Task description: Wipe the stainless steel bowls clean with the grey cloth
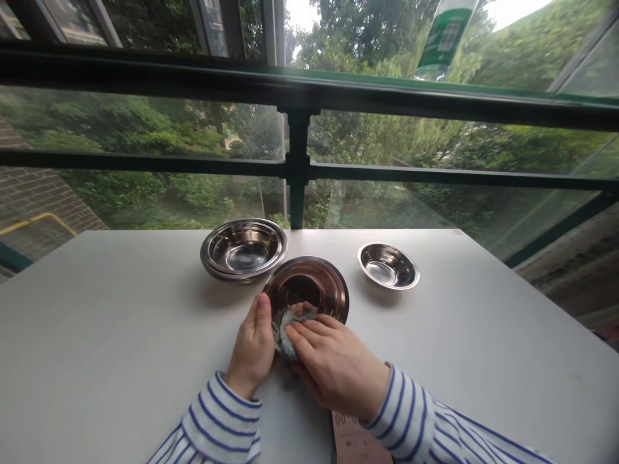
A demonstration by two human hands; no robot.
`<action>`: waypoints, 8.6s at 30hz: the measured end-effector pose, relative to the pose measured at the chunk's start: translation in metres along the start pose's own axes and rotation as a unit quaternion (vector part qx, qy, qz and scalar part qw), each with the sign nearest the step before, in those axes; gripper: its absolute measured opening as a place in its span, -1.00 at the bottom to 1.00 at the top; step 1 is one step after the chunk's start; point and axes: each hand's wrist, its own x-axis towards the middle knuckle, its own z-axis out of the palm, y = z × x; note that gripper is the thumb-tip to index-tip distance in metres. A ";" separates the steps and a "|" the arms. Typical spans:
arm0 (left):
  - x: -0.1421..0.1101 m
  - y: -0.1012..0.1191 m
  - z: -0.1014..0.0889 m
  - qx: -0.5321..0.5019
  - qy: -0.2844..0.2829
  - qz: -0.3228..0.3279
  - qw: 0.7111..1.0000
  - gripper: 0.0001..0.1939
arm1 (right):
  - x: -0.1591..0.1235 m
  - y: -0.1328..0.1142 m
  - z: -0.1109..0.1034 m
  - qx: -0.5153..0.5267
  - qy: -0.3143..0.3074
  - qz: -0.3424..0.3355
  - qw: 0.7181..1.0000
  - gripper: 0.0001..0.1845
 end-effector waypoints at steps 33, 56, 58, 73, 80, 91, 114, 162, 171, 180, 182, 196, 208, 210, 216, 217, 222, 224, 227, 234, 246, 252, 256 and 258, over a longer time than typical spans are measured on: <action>0.002 -0.001 0.000 -0.004 -0.025 0.040 0.999 -0.42 | 0.005 0.000 0.013 -0.012 0.030 0.009 0.999 -0.46; 0.000 0.009 0.002 -0.097 -0.134 0.067 0.984 -0.53 | 0.002 0.015 0.014 0.005 0.056 -0.014 0.998 -0.46; 0.001 0.007 0.002 -0.092 -0.125 0.063 0.986 -0.51 | 0.004 0.015 0.014 0.016 0.059 -0.030 0.998 -0.46; 0.004 0.011 0.000 -0.089 -0.109 0.056 0.988 -0.51 | 0.005 0.018 0.002 0.013 0.024 -0.021 0.999 -0.51; 0.007 0.008 -0.002 -0.112 -0.129 0.031 0.985 -0.48 | 0.006 0.014 0.006 0.025 0.026 -0.023 0.999 -0.49; 0.009 0.008 0.000 -0.117 -0.121 0.021 0.986 -0.45 | 0.000 0.014 -0.004 -0.015 0.007 0.003 1.000 -0.59; 0.008 0.012 0.001 -0.141 -0.144 -0.011 0.980 -0.44 | 0.009 0.010 0.013 0.005 0.058 -0.025 0.998 -0.44; 0.006 0.010 0.001 -0.088 -0.130 0.053 0.986 -0.55 | 0.009 0.013 0.015 0.021 0.059 -0.020 0.998 -0.45; 0.008 0.015 0.000 -0.083 -0.125 0.062 0.987 -0.54 | -0.005 0.030 -0.009 -0.025 -0.013 0.020 0.999 -0.62; 0.004 0.008 0.005 -0.086 -0.107 0.036 0.990 -0.54 | 0.010 0.012 0.018 -0.025 0.058 -0.011 0.998 -0.43; 0.005 0.007 0.005 -0.090 -0.104 0.031 0.990 -0.53 | 0.008 0.014 0.016 -0.027 0.052 -0.013 0.998 -0.45; 0.005 0.012 0.005 -0.107 -0.119 0.026 0.987 -0.53 | 0.008 0.016 0.012 0.005 0.042 -0.003 0.999 -0.42; 0.010 0.016 0.002 -0.110 -0.095 0.046 0.988 -0.57 | -0.006 0.030 -0.004 -0.036 0.003 0.019 0.999 -0.60; 0.009 0.017 0.003 -0.144 -0.110 0.052 0.982 -0.56 | -0.005 0.029 -0.002 -0.027 0.008 0.011 1.000 -0.58; 0.005 0.018 0.006 -0.203 -0.183 0.022 0.962 -0.52 | 0.005 0.022 0.011 0.037 0.054 0.015 0.998 -0.50; 0.004 0.018 0.006 -0.198 -0.186 0.027 0.962 -0.53 | 0.007 0.021 0.012 0.051 0.057 0.014 0.997 -0.49; 0.006 0.014 0.006 -0.169 -0.137 0.057 0.975 -0.60 | 0.009 0.020 0.012 0.041 0.043 -0.003 0.998 -0.47; 0.008 0.013 0.006 -0.164 -0.122 0.060 0.977 -0.60 | 0.006 0.023 0.009 0.012 0.022 -0.006 1.000 -0.49; 0.011 0.013 0.004 -0.156 -0.131 0.064 0.977 -0.60 | -0.001 0.031 -0.001 -0.021 0.002 0.015 1.000 -0.57; 0.008 0.014 0.003 -0.138 -0.137 0.065 0.979 -0.57 | -0.003 0.030 -0.005 -0.008 -0.003 0.011 1.000 -0.57; 0.009 0.009 0.002 -0.136 -0.142 0.045 0.979 -0.53 | 0.002 0.024 -0.002 -0.011 0.004 -0.001 1.000 -0.58; 0.009 0.009 0.001 -0.138 -0.149 0.041 0.978 -0.52 | 0.000 0.025 -0.002 -0.007 0.004 0.004 1.000 -0.60; 0.006 0.011 -0.001 -0.141 -0.167 0.035 0.975 -0.53 | 0.008 0.016 0.012 0.044 0.056 -0.011 0.997 -0.46; 0.005 0.012 -0.002 -0.144 -0.178 0.035 0.973 -0.54 | 0.010 0.012 0.017 0.058 0.068 -0.006 0.996 -0.45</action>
